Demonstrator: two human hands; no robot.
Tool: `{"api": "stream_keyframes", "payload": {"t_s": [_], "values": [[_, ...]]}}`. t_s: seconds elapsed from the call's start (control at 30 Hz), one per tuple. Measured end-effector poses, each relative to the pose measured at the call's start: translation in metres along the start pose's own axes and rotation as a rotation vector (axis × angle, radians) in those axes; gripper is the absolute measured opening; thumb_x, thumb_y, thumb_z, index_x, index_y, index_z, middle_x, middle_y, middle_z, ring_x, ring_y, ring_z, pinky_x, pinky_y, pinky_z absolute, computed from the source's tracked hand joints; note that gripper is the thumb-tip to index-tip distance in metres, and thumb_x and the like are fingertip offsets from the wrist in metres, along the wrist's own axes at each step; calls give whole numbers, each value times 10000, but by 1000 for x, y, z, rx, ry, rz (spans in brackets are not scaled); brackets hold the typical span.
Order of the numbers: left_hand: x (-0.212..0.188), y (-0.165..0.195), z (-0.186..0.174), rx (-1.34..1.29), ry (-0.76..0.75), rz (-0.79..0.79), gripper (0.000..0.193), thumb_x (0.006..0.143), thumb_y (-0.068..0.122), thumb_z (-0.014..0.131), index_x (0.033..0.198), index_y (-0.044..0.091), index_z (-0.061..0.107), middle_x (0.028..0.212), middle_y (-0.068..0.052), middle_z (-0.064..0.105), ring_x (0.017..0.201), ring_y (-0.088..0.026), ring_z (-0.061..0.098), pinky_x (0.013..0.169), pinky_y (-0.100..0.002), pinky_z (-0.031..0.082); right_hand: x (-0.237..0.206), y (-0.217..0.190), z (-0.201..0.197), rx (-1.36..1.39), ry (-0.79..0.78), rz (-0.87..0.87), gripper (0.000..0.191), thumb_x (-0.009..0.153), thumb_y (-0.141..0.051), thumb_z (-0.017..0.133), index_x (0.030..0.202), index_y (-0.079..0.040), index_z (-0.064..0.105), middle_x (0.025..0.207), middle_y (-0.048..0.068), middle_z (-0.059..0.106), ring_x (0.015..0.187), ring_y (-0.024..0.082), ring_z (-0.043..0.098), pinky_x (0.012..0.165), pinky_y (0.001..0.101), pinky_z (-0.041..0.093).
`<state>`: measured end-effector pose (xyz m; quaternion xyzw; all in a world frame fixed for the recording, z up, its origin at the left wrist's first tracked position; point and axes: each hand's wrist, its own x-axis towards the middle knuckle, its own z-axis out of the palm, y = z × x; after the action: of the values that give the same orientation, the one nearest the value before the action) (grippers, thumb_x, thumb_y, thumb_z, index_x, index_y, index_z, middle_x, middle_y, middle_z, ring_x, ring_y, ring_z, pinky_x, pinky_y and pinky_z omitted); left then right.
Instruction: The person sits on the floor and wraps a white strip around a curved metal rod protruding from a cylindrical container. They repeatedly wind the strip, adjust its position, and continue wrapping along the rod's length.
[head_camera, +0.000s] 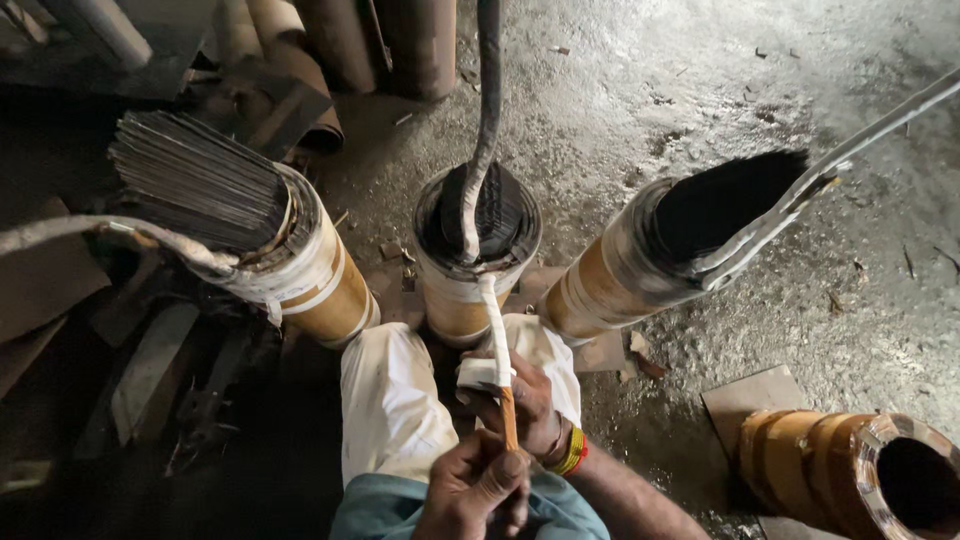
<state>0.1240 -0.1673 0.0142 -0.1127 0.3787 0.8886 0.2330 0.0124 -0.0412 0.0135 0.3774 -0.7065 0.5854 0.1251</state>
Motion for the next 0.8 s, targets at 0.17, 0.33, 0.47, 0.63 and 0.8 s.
{"api": "stream_keyframes", "payload": {"t_s": [0.17, 0.33, 0.47, 0.63, 0.8], "values": [[-4, 18, -6, 22, -76, -21, 387, 941, 329, 699, 963, -58, 702, 662, -113, 652, 497, -188, 604, 457, -315, 479, -2, 3, 4, -52, 47, -31, 361, 845, -4, 827, 1179, -44, 696, 1147, 157, 709, 1019, 291, 748, 839, 364, 622], [0, 32, -20, 189, -186, 37, 367, 1020, 313, 669, 993, -53, 685, 741, -118, 658, 592, -192, 624, 526, -327, 505, -10, 12, 2, 8, -8, 1, 353, 862, 17, 796, 1196, -22, 690, 1231, 191, 684, 1045, 291, 749, 844, 353, 639], [19, 22, -20, -202, -395, -115, 283, 994, 253, 679, 1023, -25, 634, 764, -127, 652, 597, -234, 646, 563, -355, 533, -15, 17, -3, 117, 0, 73, 382, 866, 12, 807, 1226, -7, 681, 1265, 196, 677, 1072, 297, 746, 887, 363, 656], [28, -2, -6, -458, -485, -240, 270, 1016, 224, 696, 1085, -19, 601, 824, -133, 643, 651, -250, 644, 618, -365, 540, -12, 22, -12, 19, -99, -22, 411, 829, -23, 803, 1222, -4, 685, 1261, 201, 671, 1081, 312, 732, 895, 386, 613], [15, -5, 0, -268, -406, -179, 415, 907, 256, 820, 1132, -11, 596, 890, -137, 653, 694, -219, 658, 654, -366, 566, -11, 26, -2, 49, -30, -62, 358, 919, -75, 798, 1255, -27, 683, 1274, 184, 690, 1089, 292, 755, 899, 365, 645]]}}
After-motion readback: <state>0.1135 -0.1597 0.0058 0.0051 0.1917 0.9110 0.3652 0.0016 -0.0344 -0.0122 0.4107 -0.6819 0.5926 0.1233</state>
